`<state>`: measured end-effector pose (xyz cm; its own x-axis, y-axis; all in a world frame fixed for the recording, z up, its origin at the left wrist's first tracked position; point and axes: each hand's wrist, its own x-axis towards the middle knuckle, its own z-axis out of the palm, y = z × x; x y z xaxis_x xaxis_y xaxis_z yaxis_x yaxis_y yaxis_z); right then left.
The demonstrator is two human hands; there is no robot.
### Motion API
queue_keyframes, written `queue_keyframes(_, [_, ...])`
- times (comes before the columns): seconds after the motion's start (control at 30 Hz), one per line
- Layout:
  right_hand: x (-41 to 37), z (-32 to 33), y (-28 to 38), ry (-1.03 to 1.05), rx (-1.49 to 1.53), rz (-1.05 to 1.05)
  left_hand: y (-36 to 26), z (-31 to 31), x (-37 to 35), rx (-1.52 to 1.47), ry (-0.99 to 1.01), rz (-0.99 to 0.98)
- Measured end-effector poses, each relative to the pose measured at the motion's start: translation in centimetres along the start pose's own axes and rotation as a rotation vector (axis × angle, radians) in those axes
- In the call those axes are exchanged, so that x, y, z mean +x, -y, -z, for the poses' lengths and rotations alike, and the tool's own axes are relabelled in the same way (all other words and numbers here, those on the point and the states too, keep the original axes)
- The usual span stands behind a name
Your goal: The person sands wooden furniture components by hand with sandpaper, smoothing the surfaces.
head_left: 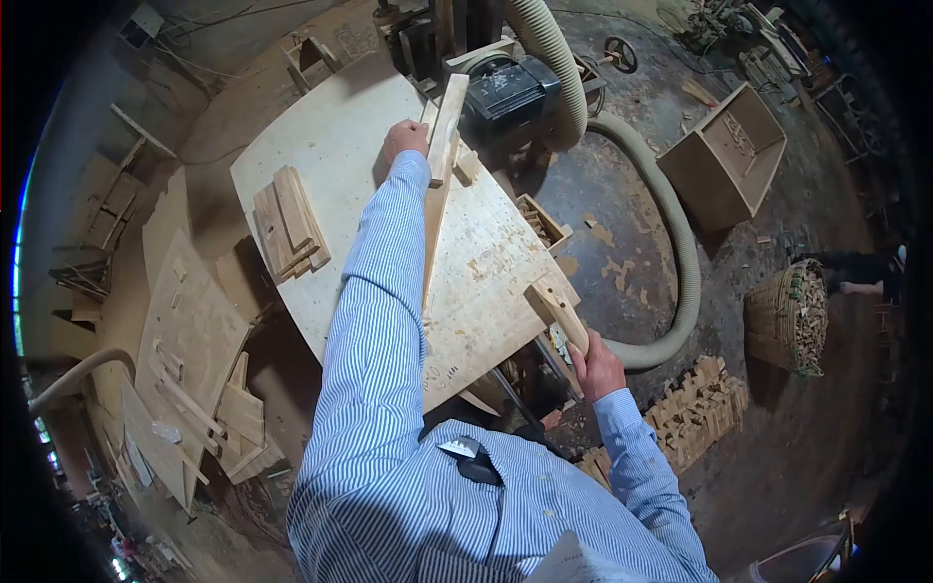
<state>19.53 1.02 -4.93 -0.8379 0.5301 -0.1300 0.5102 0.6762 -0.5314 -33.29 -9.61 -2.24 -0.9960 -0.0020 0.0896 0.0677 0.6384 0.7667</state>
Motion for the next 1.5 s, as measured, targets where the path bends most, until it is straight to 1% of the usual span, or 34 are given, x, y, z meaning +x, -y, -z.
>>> queue_keyframes(0.17, [-0.3,0.3,0.1,0.001,0.005,-0.008,0.0,0.1,-0.8,0.012,0.023,0.003])
queue_keyframes(0.23, [0.1,0.5,0.4,-0.011,0.01,0.007,0.0,0.2,-0.6,0.035,-0.008,-0.011])
queue_keyframes(0.33, [-0.5,0.9,0.7,0.019,0.025,-0.037,0.1,0.0,-0.6,0.014,0.0,-0.021])
queue_keyframes(0.47, [-0.3,1.4,1.1,0.035,0.034,-0.037,0.7,-0.3,-0.3,0.033,0.007,-0.05])
queue_keyframes(0.53, [-0.3,1.8,1.5,0.041,0.025,-0.043,1.3,-0.8,0.2,0.019,0.071,-0.064])
queue_keyframes(0.6, [-0.5,2.1,1.9,0.023,-0.008,-0.06,1.2,-0.9,0.1,0.019,0.081,-0.045])
queue_keyframes(0.67, [-0.6,2.6,2.1,0.048,0.001,-0.074,0.9,-0.6,-0.7,0.049,0.103,-0.011])
queue_keyframes(0.7, [-0.5,2.9,2.3,0.07,0.011,-0.091,1.2,-0.9,-0.4,0.05,0.099,-0.002])
queue_keyframes(0.77, [-0.7,3.2,2.7,0.073,-0.012,-0.088,2.0,-1.6,-0.2,0.006,0.072,-0.054])
queue_keyframes(0.83, [-0.6,3.8,2.9,0.077,-0.003,-0.076,0.7,-0.2,-0.4,0.035,0.058,-0.053])
queue_keyframes(0.9, [-0.7,3.9,2.8,0.076,-0.03,-0.063,0.6,0.5,-0.1,0.193,-0.091,-0.218])
queue_keyframes(0.93, [-0.7,4.0,2.8,0.068,-0.052,-0.045,0.8,0.9,0.0,0.247,-0.117,-0.28])
queue_keyframes(0.97, [-0.7,4.2,2.7,0.075,-0.046,-0.044,1.0,1.0,-0.2,0.255,-0.116,-0.278])
queue_keyframes(1.03, [-0.7,4.5,3.0,0.078,-0.026,-0.057,1.2,1.6,-1.1,0.242,-0.024,-0.449])
queue_keyframes(1.07, [-0.7,4.7,3.2,0.077,-0.016,-0.062,1.6,1.4,-1.2,0.154,-0.008,-0.449])
queue_keyframes(1.1, [-0.6,4.9,3.3,0.07,-0.024,-0.049,1.7,1.4,-1.2,0.157,-0.001,-0.458])
queue_keyframes(1.17, [-1.2,5.0,3.5,0.069,-0.035,-0.053,2.4,1.2,-1.7,-0.005,0.008,-0.115])
queue_keyframes(1.2, [-1.2,5.0,3.4,0.073,-0.051,-0.055,2.9,0.9,-1.3,0.064,0.063,-0.077])
queue_keyframes(1.23, [-0.8,5.1,3.5,0.073,-0.066,-0.048,3.3,0.5,-0.9,0.063,0.058,-0.074])
queue_keyframes(1.3, [-0.6,5.2,3.7,0.075,-0.059,-0.049,2.9,-0.2,-0.5,-0.187,0.21,0.093])
queue_keyframes(1.33, [-0.7,5.2,3.8,0.079,-0.053,-0.06,2.4,-0.5,-0.6,-0.249,0.205,0.108])
queue_keyframes(1.43, [-0.7,5.5,3.9,0.087,-0.064,-0.05,1.8,-1.5,0.2,-0.284,0.185,0.095])
queue_keyframes(1.5, [-0.8,5.3,3.7,0.094,-0.06,-0.057,1.2,-1.7,0.6,-0.333,0.186,0.134])
